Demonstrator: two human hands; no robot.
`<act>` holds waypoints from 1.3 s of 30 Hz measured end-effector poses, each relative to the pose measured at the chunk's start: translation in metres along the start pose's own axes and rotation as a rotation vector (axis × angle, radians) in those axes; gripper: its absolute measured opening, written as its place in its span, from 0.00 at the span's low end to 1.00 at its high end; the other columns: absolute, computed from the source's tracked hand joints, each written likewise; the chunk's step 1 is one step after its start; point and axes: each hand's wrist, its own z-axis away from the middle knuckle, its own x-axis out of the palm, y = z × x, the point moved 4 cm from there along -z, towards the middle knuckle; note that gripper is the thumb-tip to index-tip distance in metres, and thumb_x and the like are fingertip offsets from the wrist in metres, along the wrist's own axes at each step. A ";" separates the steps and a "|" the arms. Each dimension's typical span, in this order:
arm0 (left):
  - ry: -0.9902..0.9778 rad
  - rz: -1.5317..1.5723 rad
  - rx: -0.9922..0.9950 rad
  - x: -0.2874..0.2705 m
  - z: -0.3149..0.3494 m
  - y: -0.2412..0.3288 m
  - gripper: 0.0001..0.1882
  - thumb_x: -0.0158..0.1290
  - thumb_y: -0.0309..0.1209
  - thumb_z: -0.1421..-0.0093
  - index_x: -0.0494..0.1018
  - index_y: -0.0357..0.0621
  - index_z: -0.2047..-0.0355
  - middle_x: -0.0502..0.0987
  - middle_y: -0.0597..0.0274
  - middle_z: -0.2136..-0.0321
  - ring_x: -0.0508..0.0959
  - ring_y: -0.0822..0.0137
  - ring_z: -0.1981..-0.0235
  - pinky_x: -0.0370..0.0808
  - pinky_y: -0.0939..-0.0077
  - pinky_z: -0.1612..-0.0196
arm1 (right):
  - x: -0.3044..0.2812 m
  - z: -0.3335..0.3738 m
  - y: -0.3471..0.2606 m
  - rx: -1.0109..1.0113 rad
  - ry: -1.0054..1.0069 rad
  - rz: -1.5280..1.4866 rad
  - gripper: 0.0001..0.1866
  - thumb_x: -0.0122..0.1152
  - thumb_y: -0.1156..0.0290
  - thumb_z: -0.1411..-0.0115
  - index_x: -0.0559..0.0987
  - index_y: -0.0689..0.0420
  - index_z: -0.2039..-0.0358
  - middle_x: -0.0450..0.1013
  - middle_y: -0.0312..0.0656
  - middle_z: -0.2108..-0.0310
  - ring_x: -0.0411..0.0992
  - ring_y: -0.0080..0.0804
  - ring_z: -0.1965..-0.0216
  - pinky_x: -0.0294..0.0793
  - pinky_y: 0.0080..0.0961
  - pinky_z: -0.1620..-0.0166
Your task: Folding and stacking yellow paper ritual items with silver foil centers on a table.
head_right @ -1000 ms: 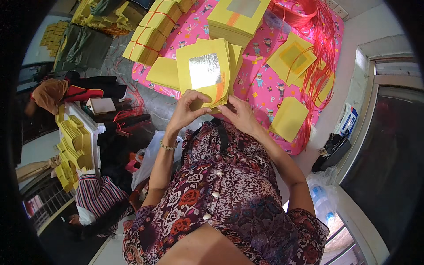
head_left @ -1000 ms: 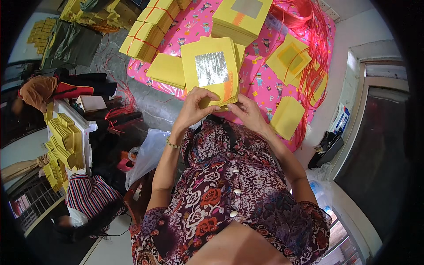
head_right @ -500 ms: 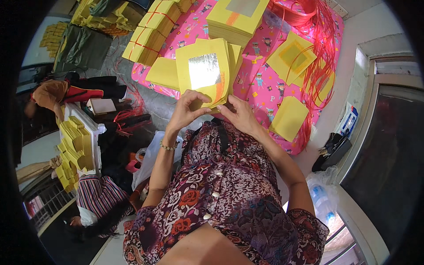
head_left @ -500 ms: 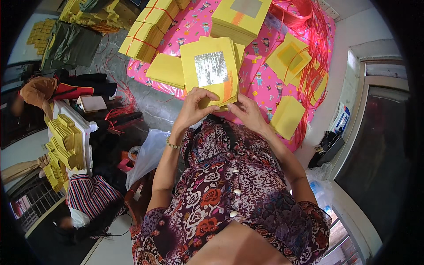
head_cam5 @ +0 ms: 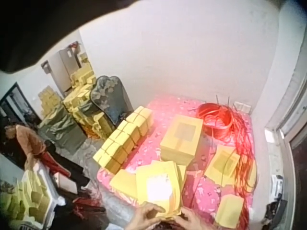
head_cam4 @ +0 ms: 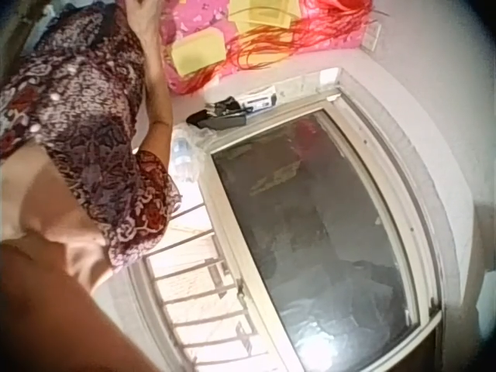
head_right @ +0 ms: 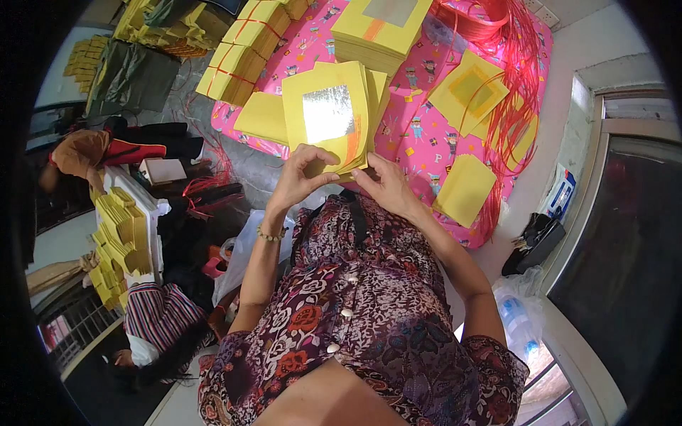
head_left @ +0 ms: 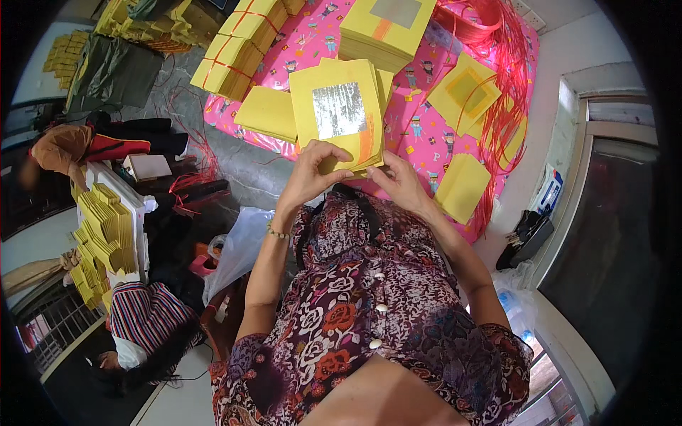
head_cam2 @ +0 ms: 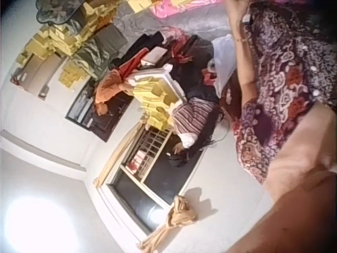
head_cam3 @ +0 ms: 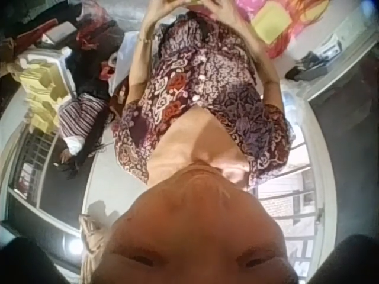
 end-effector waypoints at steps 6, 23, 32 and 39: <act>0.000 0.001 -0.017 0.000 0.000 -0.001 0.16 0.69 0.31 0.54 0.79 0.43 0.64 0.78 0.66 0.65 0.72 0.66 0.60 0.69 0.71 0.53 | 0.002 0.003 -0.003 0.305 -0.035 -0.209 0.15 0.56 0.68 0.36 0.75 0.63 0.53 0.77 0.42 0.65 0.76 0.26 0.65 0.76 0.27 0.61; 0.009 -0.055 0.030 0.002 0.001 0.004 0.13 0.66 0.33 0.51 0.78 0.45 0.65 0.77 0.62 0.68 0.72 0.60 0.61 0.68 0.67 0.54 | -0.025 -0.024 -0.048 -0.486 -0.038 0.820 0.24 0.59 0.84 0.57 0.76 0.55 0.56 0.68 0.44 0.47 0.62 0.48 0.40 0.64 0.43 0.38; 0.071 -0.426 0.185 -0.013 0.007 0.036 0.20 0.65 0.33 0.53 0.75 0.47 0.58 0.75 0.61 0.59 0.71 0.56 0.55 0.66 0.65 0.50 | -0.039 -0.037 -0.042 -0.384 -0.019 0.606 0.16 0.55 0.81 0.51 0.78 0.56 0.59 0.76 0.45 0.61 0.72 0.46 0.51 0.69 0.39 0.45; 0.189 -0.164 -0.020 -0.053 -0.002 0.015 0.13 0.60 0.28 0.47 0.77 0.43 0.60 0.80 0.57 0.65 0.77 0.58 0.61 0.70 0.66 0.52 | -0.050 -0.060 -0.039 -0.043 -0.062 0.298 0.09 0.58 0.72 0.40 0.77 0.60 0.59 0.76 0.45 0.60 0.74 0.37 0.54 0.71 0.32 0.53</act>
